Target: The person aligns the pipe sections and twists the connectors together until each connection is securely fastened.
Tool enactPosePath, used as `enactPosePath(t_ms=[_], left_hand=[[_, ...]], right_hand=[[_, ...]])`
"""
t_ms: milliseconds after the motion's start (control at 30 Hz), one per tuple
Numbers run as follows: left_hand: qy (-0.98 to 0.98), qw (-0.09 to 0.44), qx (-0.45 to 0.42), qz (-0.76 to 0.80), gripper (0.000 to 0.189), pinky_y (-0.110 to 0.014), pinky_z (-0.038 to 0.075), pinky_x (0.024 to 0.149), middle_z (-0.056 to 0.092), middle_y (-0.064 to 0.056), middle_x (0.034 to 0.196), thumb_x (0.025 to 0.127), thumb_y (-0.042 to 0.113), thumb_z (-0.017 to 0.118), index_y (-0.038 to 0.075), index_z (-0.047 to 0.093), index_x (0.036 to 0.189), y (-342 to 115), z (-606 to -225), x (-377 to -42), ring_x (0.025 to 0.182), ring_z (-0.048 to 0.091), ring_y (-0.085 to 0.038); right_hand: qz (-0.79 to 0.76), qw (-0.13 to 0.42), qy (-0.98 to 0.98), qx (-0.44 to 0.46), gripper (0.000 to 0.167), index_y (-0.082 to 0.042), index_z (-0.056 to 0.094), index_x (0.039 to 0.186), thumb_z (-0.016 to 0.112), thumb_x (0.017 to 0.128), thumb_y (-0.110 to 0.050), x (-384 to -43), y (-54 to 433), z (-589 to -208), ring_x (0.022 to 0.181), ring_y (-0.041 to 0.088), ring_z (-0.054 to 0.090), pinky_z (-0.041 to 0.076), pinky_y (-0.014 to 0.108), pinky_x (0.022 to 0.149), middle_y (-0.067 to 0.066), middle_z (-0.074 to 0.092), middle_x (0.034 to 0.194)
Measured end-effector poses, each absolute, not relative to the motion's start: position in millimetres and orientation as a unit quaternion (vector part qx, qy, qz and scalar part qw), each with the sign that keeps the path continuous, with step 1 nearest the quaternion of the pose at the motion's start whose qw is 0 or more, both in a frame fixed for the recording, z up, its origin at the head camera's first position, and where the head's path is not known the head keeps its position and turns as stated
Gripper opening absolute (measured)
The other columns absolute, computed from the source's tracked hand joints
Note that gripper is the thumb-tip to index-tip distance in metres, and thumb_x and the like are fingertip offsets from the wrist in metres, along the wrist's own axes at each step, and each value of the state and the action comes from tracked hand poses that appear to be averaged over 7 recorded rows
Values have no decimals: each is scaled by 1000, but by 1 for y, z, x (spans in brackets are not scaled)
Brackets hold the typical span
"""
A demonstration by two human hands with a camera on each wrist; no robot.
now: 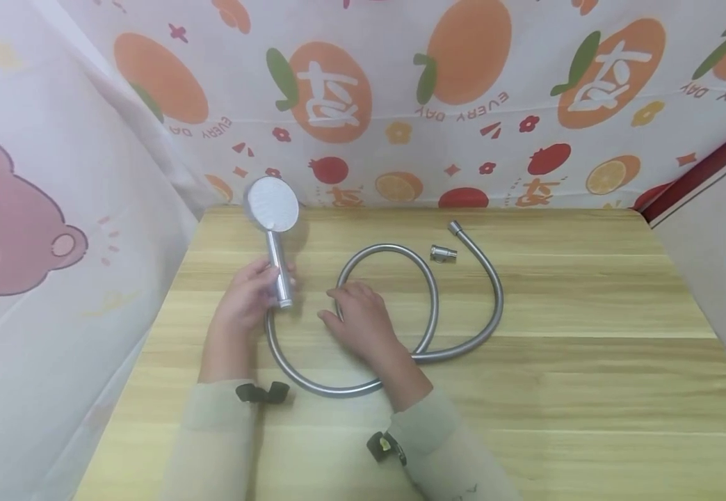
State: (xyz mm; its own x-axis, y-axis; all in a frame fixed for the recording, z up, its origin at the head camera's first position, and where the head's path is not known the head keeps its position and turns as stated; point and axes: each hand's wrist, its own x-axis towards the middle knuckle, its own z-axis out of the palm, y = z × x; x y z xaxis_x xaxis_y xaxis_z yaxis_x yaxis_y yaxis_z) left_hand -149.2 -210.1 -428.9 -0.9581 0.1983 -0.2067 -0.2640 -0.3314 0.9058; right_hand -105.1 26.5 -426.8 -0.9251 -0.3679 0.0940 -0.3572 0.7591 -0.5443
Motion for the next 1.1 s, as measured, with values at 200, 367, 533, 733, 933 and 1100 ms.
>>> enactPosePath(t_ms=[200,367,533,733,933,1100], left_hand=[[458,132,18,879,41,-27,60,65,71,-7,111,103,4,45,9,47,143,-225,-438,-153,88,73,-20],[394,114,69,909,34,-29,60,71,70,-11,111,104,-1,39,7,54,133,-230,-443,-160,89,72,-23],[341,100,97,930,34,-32,60,78,68,-14,111,103,0,39,6,54,133,-234,-450,-165,90,71,-25],[261,77,126,954,36,-37,60,79,67,-15,114,105,3,34,4,49,138,-237,-454,-164,90,71,-27],[251,58,119,959,39,-37,61,73,67,-13,113,106,7,36,3,42,144,-237,-451,-159,90,70,-25],[272,55,120,953,50,-37,61,69,66,-12,114,105,7,39,0,25,152,-237,-451,-154,90,71,-24]], right_hand=[[-289,23,936,-198,45,-16,64,129,61,94,-44,-110,15,-425,130,27,51,40,46,110,5,63,132],[-292,59,931,-209,43,-16,63,130,60,96,-42,-122,-1,-417,123,25,58,46,44,104,5,66,129],[-263,85,934,-225,40,-18,62,132,61,97,-37,-140,-26,-411,109,22,66,54,42,93,4,70,119],[-240,102,932,-250,37,-21,62,132,60,97,-34,-154,-53,-407,94,18,67,55,37,84,0,72,105],[-255,122,941,-183,34,-20,66,124,61,95,-37,-162,-70,-412,92,20,66,54,36,79,2,71,105],[-261,113,952,-116,39,-16,63,115,61,92,-47,-168,-86,-425,79,21,63,51,34,63,5,69,96]])
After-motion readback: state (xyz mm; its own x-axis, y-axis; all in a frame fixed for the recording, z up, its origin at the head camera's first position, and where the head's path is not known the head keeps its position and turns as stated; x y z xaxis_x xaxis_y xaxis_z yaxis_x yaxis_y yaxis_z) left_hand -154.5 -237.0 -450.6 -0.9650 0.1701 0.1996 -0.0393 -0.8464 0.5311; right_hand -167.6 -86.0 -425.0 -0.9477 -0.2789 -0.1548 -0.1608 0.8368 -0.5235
